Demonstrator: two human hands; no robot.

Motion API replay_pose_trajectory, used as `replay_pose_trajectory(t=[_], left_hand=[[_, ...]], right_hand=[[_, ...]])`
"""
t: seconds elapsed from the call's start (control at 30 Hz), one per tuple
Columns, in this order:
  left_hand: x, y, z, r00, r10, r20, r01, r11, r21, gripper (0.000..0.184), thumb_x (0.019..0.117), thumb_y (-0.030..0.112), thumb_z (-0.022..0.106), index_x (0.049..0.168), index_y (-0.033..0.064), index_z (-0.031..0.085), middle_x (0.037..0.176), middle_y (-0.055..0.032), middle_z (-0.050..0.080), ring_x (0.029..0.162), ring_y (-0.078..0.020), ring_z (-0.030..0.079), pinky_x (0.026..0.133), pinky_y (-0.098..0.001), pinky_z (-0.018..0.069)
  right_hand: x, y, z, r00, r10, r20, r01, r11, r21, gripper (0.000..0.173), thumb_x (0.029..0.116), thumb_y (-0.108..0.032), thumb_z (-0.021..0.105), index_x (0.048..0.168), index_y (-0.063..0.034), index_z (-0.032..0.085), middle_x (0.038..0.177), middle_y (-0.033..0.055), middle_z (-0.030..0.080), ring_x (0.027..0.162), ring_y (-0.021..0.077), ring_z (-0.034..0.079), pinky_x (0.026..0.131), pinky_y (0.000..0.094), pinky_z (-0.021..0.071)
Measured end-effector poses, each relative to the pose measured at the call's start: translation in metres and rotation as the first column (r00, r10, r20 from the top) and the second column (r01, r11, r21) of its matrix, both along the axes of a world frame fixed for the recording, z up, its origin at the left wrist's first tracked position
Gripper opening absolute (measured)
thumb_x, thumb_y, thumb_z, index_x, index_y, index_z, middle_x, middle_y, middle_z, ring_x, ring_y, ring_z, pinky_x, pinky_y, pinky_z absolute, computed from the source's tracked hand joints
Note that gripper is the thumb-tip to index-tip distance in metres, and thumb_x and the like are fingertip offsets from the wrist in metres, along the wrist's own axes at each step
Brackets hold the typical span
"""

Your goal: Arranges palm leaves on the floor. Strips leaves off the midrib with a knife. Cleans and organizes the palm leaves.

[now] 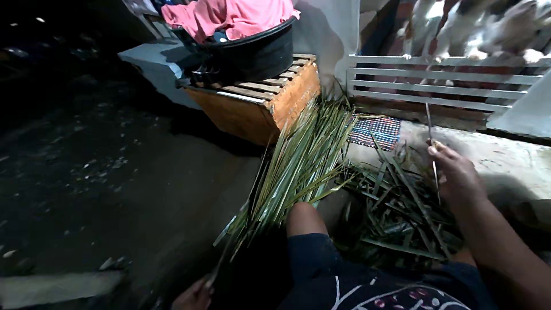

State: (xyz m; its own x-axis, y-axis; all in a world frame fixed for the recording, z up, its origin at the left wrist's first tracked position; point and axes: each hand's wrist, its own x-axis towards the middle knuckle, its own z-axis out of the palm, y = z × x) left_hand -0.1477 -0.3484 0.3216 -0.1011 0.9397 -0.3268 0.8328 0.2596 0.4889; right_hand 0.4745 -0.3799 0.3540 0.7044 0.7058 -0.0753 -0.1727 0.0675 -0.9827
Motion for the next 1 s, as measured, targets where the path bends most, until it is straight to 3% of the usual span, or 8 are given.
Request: replay_pose_trajectory(t=[0.1,0.2,0.33,0.5,0.6,0.67,0.8,1.0], left_hand=[[0.077,0.013,0.005,0.979,-0.198,-0.049,0.202,0.973,0.112,0.035,0.1073,0.015,0.051,0.135,-0.0036,0.062,0.114,-0.0273,0.070,0.093,-0.0399,0.071,0.089,-0.0564,0.0571],[0.154,0.018,0.015,0.902,-0.410,-0.133,0.431,0.876,0.217,0.035,0.1074,0.017,0.052,0.134,-0.0017,0.064,0.119,-0.0259,0.069,0.100,-0.0409,0.071,0.094,-0.0573,0.0558],[0.225,0.018,0.024,0.816,-0.548,-0.185,0.575,0.734,0.361,0.030,0.1043,0.011,0.054,0.128,-0.0005,0.069,0.114,-0.0246,0.072,0.105,-0.0419,0.071,0.095,-0.0572,0.0551],[0.257,0.020,0.008,0.747,-0.606,-0.273,0.630,0.514,0.582,0.022,0.0963,0.005,0.061,0.112,0.0015,0.076,0.092,-0.0187,0.073,0.083,-0.0351,0.074,0.075,-0.0507,0.0623],[0.261,0.014,0.004,0.737,-0.597,-0.318,0.636,0.453,0.625,0.026,0.0926,0.004,0.064,0.116,0.0043,0.076,0.086,-0.0154,0.073,0.073,-0.0302,0.074,0.067,-0.0447,0.0631],[0.262,0.012,0.001,0.734,-0.591,-0.334,0.633,0.419,0.651,0.030,0.0915,0.003,0.063,0.119,0.0049,0.076,0.084,-0.0148,0.072,0.071,-0.0295,0.073,0.066,-0.0431,0.0627],[0.256,0.013,-0.006,0.721,-0.598,-0.349,0.622,0.337,0.707,0.027,0.0912,0.005,0.063,0.114,0.0038,0.077,0.082,-0.0129,0.072,0.070,-0.0261,0.073,0.065,-0.0383,0.0626],[0.228,0.003,-0.008,0.687,-0.676,-0.269,0.641,0.389,0.662,0.028,0.0921,0.004,0.062,0.116,0.0028,0.076,0.095,-0.0149,0.077,0.081,-0.0302,0.076,0.073,-0.0442,0.0637]], right_hand=[[-0.059,-0.001,0.000,0.953,0.290,0.088,-0.282,0.955,-0.088,0.042,0.1013,-0.010,0.059,0.141,-0.0008,0.053,0.083,0.0007,0.062,0.054,0.0050,0.050,0.049,0.0222,0.0455],[-0.120,-0.004,-0.010,0.781,0.623,0.041,-0.606,0.773,-0.191,0.048,0.0978,-0.015,0.067,0.144,-0.0063,0.056,0.092,0.0035,0.066,0.059,0.0069,0.053,0.052,0.0244,0.0468],[-0.164,-0.004,-0.022,0.626,0.779,-0.022,-0.767,0.611,-0.196,0.052,0.0963,-0.017,0.069,0.145,-0.0064,0.054,0.096,0.0047,0.065,0.065,0.0083,0.056,0.058,0.0263,0.0501],[-0.171,-0.005,-0.023,0.682,0.727,-0.078,-0.729,0.670,-0.139,0.051,0.0981,-0.019,0.067,0.146,-0.0060,0.054,0.098,0.0045,0.066,0.064,0.0068,0.056,0.057,0.0242,0.0494],[-0.166,-0.007,-0.023,0.729,0.672,-0.133,-0.682,0.729,-0.058,0.051,0.0979,-0.018,0.067,0.145,-0.0060,0.053,0.092,0.0019,0.065,0.059,0.0060,0.055,0.052,0.0228,0.0487],[-0.165,-0.008,-0.024,0.736,0.650,-0.190,-0.663,0.749,-0.002,0.050,0.0975,-0.016,0.067,0.145,-0.0052,0.054,0.088,0.0004,0.064,0.057,0.0057,0.055,0.050,0.0220,0.0487],[-0.165,-0.009,-0.026,0.745,0.620,-0.247,-0.628,0.777,0.055,0.052,0.0972,-0.012,0.066,0.146,-0.0033,0.052,0.087,0.0009,0.065,0.057,0.0056,0.055,0.049,0.0216,0.0483],[-0.134,0.004,-0.027,0.844,0.457,-0.281,-0.459,0.886,0.064,0.051,0.1012,-0.011,0.060,0.150,-0.0027,0.046,0.077,0.0027,0.060,0.051,0.0076,0.049,0.047,0.0236,0.0454]])
